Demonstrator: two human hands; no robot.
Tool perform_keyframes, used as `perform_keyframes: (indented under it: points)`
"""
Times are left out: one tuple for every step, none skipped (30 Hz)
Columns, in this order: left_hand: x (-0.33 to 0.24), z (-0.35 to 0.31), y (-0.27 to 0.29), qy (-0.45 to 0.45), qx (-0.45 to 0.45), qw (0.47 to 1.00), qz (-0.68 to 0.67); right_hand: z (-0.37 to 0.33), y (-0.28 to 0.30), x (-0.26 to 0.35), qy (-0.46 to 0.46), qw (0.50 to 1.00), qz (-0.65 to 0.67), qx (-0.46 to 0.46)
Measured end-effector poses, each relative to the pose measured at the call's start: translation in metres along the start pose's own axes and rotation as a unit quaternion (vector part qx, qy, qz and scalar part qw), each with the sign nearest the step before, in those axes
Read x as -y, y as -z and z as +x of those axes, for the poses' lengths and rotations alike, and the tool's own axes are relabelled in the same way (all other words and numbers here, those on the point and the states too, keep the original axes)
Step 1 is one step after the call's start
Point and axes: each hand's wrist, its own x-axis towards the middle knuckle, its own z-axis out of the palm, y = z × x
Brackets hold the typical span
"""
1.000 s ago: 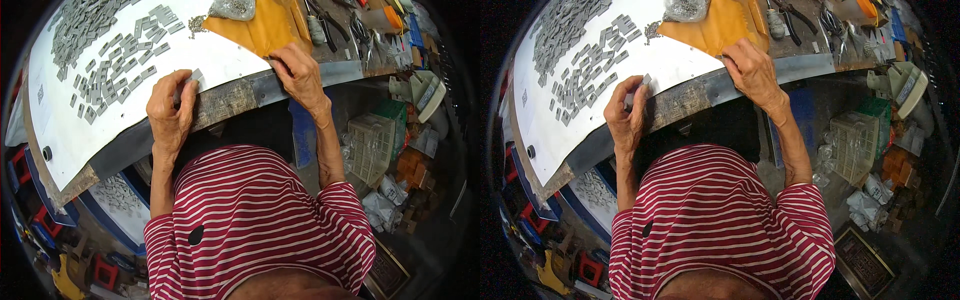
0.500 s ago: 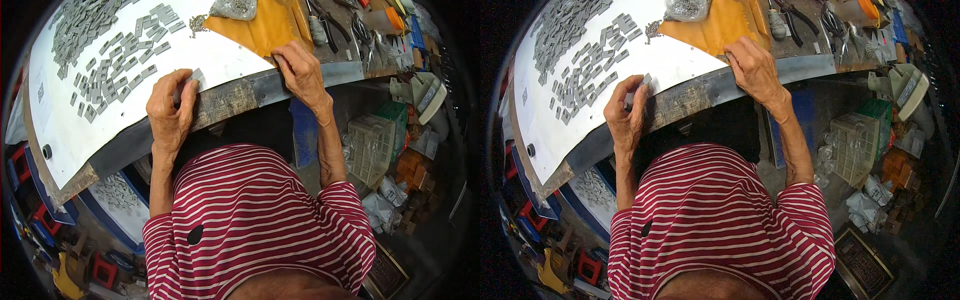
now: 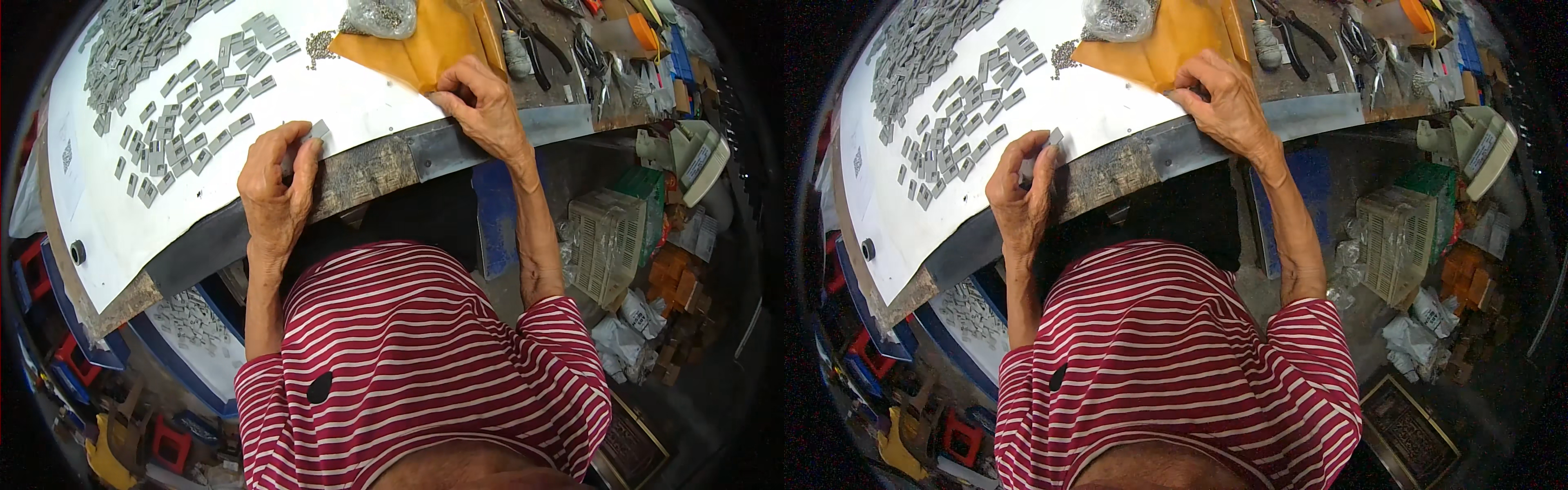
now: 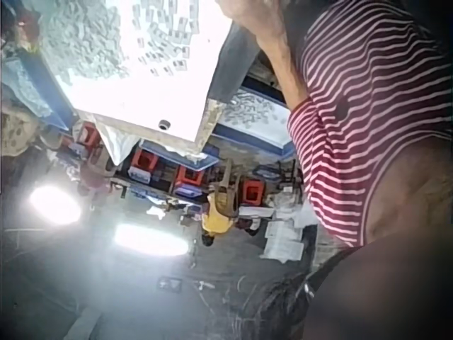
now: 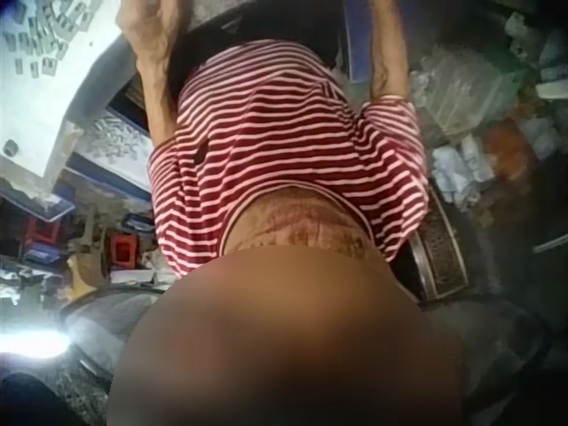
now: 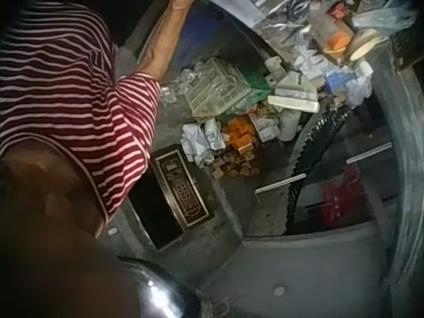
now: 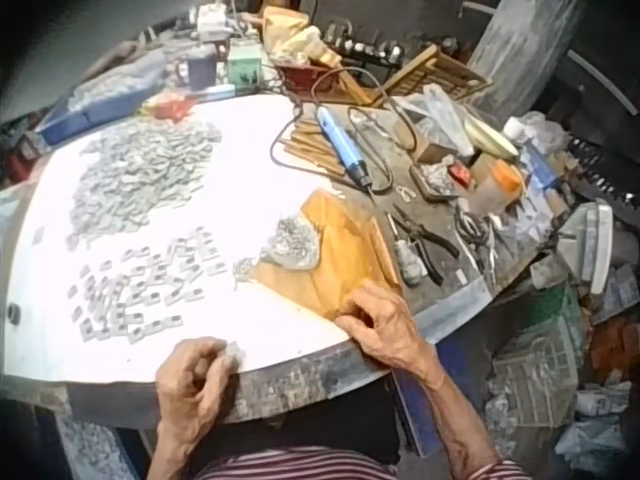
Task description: The person is manually assembling small metal components by inserting tiny pins or hooks into holes on flat metal plates at a workbench.
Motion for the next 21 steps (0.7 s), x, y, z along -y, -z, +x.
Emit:
perform_keyframes:
  points:
    - [0.000, 0.000, 0.000, 0.003, 0.001, 1.000, 0.001, 0.002, 0.000, -0.001, -0.015, 1.000, 0.019, 0.011]
    - [-0.001, 0.000, 0.000, 0.002, 0.002, 1.000, 0.001, 0.003, 0.001, -0.001, -0.031, 0.999, 0.038, 0.022]
    - [-0.001, 0.000, 0.000, 0.012, 0.004, 1.000, -0.001, 0.004, 0.003, -0.001, -0.031, 0.999, 0.038, 0.022]
    - [-0.002, 0.000, 0.000, 0.021, 0.007, 1.000, -0.003, 0.004, 0.004, -0.001, -0.037, 0.999, 0.036, 0.014]
    - [-0.001, 0.000, 0.000, 0.021, 0.007, 1.000, -0.003, 0.004, 0.005, -0.001, -0.043, 0.998, 0.035, 0.007]
    - [-0.001, 0.000, 0.000, 0.014, 0.006, 1.000, -0.001, 0.003, 0.006, 0.000, -0.043, 0.998, 0.035, 0.007]
    - [-0.001, 0.001, 0.001, 0.006, 0.005, 1.000, 0.000, 0.001, 0.008, 0.000, -0.069, 0.997, 0.036, 0.013]
    - [-0.001, 0.001, 0.000, 0.006, 0.005, 1.000, -0.001, 0.000, 0.010, 0.000, -0.096, 0.995, 0.036, 0.020]
    - [-0.001, 0.001, 0.000, 0.007, 0.006, 1.000, 0.000, -0.002, 0.011, -0.001, -0.096, 0.995, 0.035, 0.020]
    - [-0.001, 0.001, 0.000, 0.009, 0.006, 1.000, 0.000, -0.004, 0.012, -0.002, -0.095, 0.994, 0.051, 0.011]
    - [0.000, 0.001, 0.000, 0.009, 0.006, 1.000, -0.001, -0.005, 0.013, -0.003, -0.093, 0.993, 0.068, 0.002]
    - [0.000, 0.001, 0.001, 0.003, 0.007, 1.000, 0.001, -0.006, 0.014, -0.002, -0.093, 0.993, 0.067, 0.003]
    - [0.000, 0.000, 0.001, -0.003, 0.007, 1.000, 0.002, -0.007, 0.016, -0.001, -0.117, 0.988, 0.101, -0.001]
    - [0.001, 0.001, 0.001, -0.003, 0.006, 1.000, 0.002, -0.007, 0.017, -0.001, -0.141, 0.981, 0.135, -0.005]
    - [0.001, 0.001, 0.000, -0.007, 0.006, 1.000, 0.003, -0.008, 0.016, -0.001, -0.140, 0.981, 0.135, -0.005]
    - [0.002, 0.000, 0.000, -0.011, 0.006, 1.000, 0.005, -0.009, 0.014, -0.001, -0.152, 0.976, 0.154, -0.015]
    - [0.002, 0.001, 0.000, -0.011, 0.006, 1.000, 0.004, -0.010, 0.013, -0.002, -0.165, 0.971, 0.172, -0.025]
    - [0.002, 0.001, 0.000, -0.013, 0.007, 1.000, 0.003, -0.011, 0.012, -0.004, -0.165, 0.971, 0.171, -0.025]
    - [0.002, 0.001, -0.001, -0.015, 0.008, 1.000, 0.002, -0.011, 0.012, -0.007, -0.157, 0.975, 0.153, -0.039]
    - [0.001, 0.001, 0.000, -0.015, 0.008, 1.000, 0.002, -0.010, 0.011, -0.006, -0.148, 0.978, 0.136, -0.054]
    - [0.000, 0.001, 0.001, -0.011, 0.009, 1.000, 0.004, -0.009, 0.011, -0.004, -0.148, 0.978, 0.136, -0.055]
